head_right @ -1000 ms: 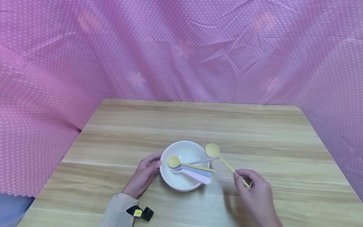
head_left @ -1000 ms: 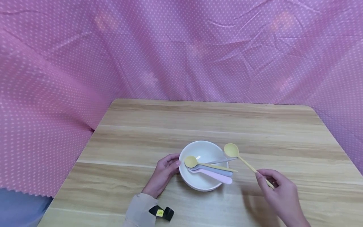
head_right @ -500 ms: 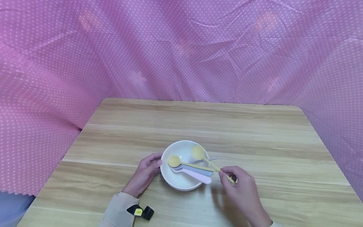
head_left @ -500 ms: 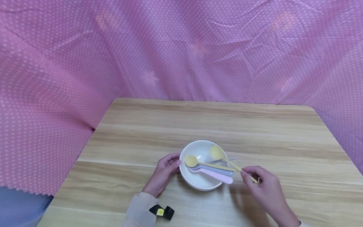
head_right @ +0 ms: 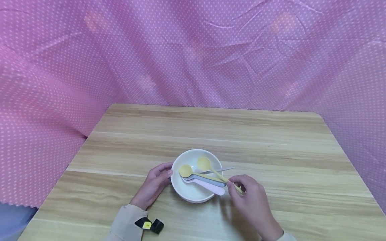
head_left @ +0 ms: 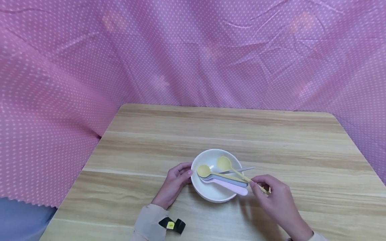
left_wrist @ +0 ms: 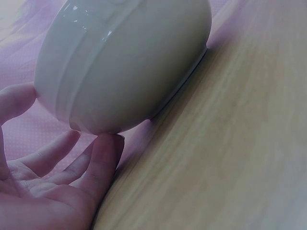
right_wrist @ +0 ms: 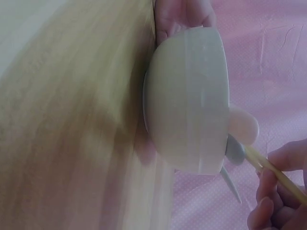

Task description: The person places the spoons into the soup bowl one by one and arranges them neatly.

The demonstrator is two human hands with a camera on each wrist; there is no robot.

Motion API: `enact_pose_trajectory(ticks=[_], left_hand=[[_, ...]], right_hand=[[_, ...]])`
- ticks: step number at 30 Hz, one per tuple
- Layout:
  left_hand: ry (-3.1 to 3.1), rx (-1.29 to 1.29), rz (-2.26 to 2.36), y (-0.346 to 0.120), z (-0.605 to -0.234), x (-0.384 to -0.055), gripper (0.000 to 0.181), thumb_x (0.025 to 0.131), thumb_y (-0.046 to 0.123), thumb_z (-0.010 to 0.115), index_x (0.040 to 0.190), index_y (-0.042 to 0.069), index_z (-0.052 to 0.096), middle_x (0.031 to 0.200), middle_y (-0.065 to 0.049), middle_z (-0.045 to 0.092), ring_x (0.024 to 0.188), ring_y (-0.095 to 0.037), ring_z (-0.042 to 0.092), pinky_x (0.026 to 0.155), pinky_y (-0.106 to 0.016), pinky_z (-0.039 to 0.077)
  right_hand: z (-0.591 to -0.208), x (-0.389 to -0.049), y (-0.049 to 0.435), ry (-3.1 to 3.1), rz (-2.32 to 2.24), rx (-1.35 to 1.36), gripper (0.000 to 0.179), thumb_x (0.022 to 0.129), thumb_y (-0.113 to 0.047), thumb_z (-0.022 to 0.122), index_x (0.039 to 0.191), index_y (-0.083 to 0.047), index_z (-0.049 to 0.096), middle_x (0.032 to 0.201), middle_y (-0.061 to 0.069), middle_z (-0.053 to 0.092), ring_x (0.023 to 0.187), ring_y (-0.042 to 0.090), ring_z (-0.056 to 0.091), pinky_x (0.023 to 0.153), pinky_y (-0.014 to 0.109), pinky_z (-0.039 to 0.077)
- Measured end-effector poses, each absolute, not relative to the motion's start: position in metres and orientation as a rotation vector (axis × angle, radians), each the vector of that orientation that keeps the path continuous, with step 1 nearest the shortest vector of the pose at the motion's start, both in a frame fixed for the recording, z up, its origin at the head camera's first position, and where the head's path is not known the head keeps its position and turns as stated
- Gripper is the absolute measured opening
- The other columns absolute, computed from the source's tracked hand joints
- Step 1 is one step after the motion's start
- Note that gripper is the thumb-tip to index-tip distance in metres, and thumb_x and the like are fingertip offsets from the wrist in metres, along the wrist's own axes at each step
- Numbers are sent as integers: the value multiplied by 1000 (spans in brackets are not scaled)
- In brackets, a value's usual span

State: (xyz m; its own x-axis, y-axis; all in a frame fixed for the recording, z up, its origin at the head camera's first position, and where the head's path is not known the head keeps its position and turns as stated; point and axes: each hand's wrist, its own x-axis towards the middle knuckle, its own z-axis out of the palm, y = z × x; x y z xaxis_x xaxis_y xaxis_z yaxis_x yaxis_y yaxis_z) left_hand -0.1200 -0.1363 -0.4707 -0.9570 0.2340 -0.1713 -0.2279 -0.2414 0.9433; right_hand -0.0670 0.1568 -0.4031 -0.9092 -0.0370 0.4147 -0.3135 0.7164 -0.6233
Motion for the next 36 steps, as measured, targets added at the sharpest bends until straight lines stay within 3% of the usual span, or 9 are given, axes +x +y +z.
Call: enact_pose_trajectory(ticks=[25, 36], left_hand=[[1713, 10, 2274, -135, -471, -120, 45, 92, 13, 58, 129, -8, 45, 128, -25, 52, 104, -14, 59, 87, -30, 53], [1720, 25, 2267, -135, -471, -121, 48, 91, 16, 59, 130, -8, 45, 129, -25, 51, 106, -15, 58, 88, -30, 52]], right_hand=[[-389, -78, 134, -2659, 681, 464, 9, 72, -14, 76, 79, -16, 70, 74, -11, 63, 71, 4, 55, 57, 26, 48], [-385, -81, 120, -2664, 566, 552, 8, 72, -16, 76, 74, -20, 69, 72, -11, 62, 68, 3, 52, 53, 22, 44]])
